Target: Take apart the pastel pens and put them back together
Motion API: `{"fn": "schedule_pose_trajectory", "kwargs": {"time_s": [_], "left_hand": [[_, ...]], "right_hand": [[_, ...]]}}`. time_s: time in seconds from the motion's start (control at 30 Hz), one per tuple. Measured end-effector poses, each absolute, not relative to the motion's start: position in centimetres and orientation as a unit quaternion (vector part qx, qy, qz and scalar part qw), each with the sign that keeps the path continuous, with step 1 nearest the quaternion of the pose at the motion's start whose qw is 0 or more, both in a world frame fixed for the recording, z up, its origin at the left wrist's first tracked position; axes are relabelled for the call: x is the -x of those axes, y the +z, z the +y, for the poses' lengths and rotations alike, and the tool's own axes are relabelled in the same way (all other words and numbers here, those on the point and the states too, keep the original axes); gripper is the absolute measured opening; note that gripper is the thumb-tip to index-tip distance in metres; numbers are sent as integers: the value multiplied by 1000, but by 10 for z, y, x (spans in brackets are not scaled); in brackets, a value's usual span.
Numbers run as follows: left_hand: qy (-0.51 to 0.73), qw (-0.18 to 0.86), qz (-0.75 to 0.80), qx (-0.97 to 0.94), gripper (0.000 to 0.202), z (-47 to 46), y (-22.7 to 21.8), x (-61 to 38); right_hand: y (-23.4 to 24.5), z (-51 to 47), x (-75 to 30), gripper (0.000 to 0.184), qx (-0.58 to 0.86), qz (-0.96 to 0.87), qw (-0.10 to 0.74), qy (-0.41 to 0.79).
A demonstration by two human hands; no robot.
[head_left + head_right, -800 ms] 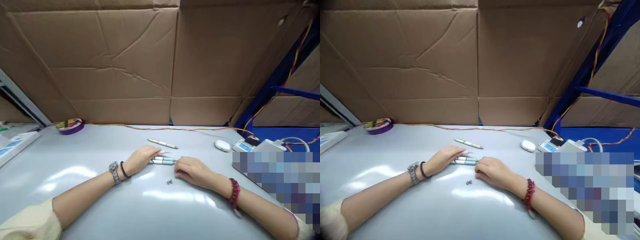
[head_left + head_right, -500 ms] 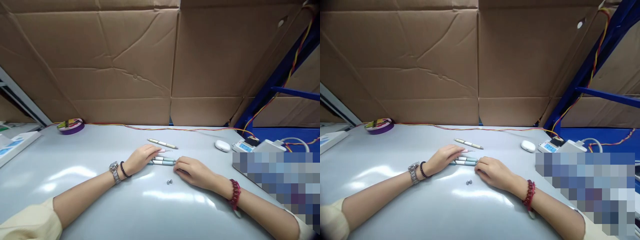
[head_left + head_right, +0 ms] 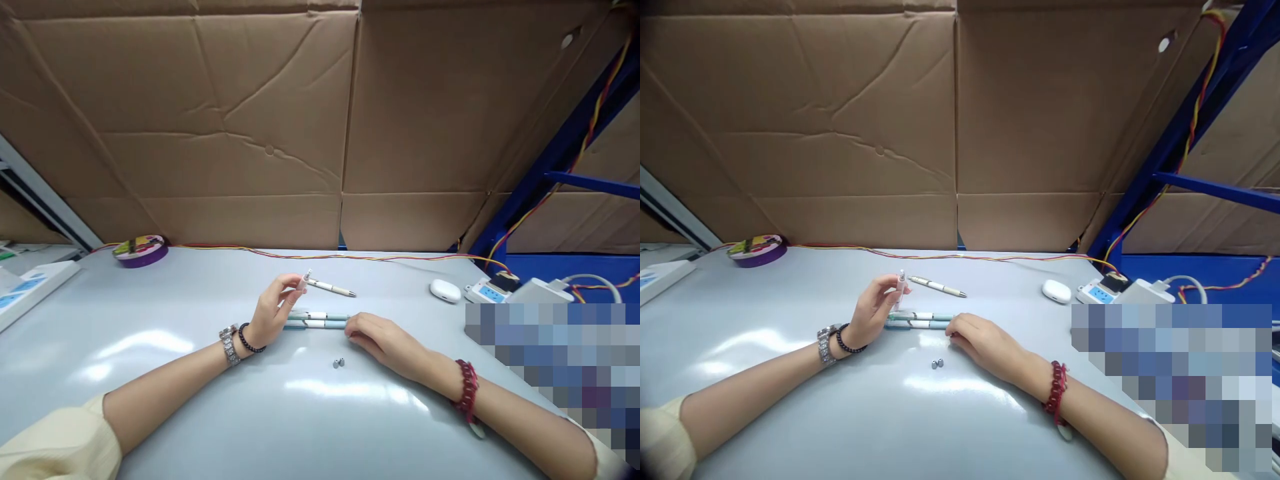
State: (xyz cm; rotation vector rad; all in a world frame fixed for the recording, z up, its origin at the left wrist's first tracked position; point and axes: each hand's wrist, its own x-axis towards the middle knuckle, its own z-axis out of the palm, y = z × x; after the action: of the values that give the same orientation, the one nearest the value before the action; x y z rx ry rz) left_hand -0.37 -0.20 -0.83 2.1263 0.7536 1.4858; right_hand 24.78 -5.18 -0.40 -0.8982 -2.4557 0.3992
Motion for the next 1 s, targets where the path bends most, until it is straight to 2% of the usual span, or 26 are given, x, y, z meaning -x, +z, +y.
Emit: {"fn": "schedule_pose_trajectory", "kwargs": {"time_s": [0.4, 0.57, 1.0], "left_hand": [[574, 263, 300, -715, 18, 1, -9, 0], [516, 257, 319, -752, 16, 1, -6, 1], [325, 204, 332, -861, 21, 4, -2, 1]], "right_hand": [[1, -53, -245, 18, 317, -904, 226, 176], [2, -53, -248, 9, 318, -891, 239, 221], [6, -55, -245, 11, 315, -869, 258, 282]]}}
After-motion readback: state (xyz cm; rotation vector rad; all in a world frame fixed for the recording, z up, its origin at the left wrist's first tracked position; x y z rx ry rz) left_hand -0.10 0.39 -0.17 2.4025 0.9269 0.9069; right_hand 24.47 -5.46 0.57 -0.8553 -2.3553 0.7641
